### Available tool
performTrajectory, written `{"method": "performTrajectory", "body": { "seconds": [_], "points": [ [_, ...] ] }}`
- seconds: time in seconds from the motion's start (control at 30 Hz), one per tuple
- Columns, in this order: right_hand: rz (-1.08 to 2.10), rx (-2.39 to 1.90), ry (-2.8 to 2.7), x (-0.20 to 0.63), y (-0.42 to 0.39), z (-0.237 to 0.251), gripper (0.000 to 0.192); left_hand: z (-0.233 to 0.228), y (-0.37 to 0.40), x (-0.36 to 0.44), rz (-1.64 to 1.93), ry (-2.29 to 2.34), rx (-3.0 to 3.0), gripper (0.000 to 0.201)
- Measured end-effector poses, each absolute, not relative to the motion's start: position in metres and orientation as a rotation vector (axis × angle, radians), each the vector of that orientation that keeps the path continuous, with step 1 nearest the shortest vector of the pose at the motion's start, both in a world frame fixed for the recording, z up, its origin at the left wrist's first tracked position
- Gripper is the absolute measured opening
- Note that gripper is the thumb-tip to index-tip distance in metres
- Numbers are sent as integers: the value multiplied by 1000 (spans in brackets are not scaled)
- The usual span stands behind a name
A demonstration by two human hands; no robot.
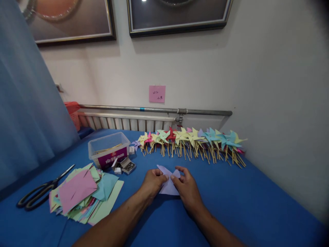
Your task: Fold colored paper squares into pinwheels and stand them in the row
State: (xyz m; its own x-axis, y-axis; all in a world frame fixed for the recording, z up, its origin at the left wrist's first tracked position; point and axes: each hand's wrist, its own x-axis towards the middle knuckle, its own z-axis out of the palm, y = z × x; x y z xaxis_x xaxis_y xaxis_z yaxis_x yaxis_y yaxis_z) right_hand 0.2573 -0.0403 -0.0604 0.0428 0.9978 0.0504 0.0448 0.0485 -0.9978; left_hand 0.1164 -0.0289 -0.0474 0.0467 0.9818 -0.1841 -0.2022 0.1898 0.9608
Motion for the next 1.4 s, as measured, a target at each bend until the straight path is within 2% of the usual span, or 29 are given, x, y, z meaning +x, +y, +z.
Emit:
{"method": "performTrajectory", "body": {
  "seconds": [0.23,0.97,1.17,1.4],
  "points": [
    [1069,-1219,-1275,259,-41,-65,54,-46,-30,115,1127,1135,947,34],
    [1105,-1188,-1246,257,-40,-64,51,-53,-26,116,1124,1190,1005,25],
    [1215,-1127,-1118,254,-41,-61,61,-54,-25,116,1118,1199,983,21],
    [1313,-1079,-1057,253,-39,-69,39,-56,-25,116,1133,1164,1003,20]
  ]
}}
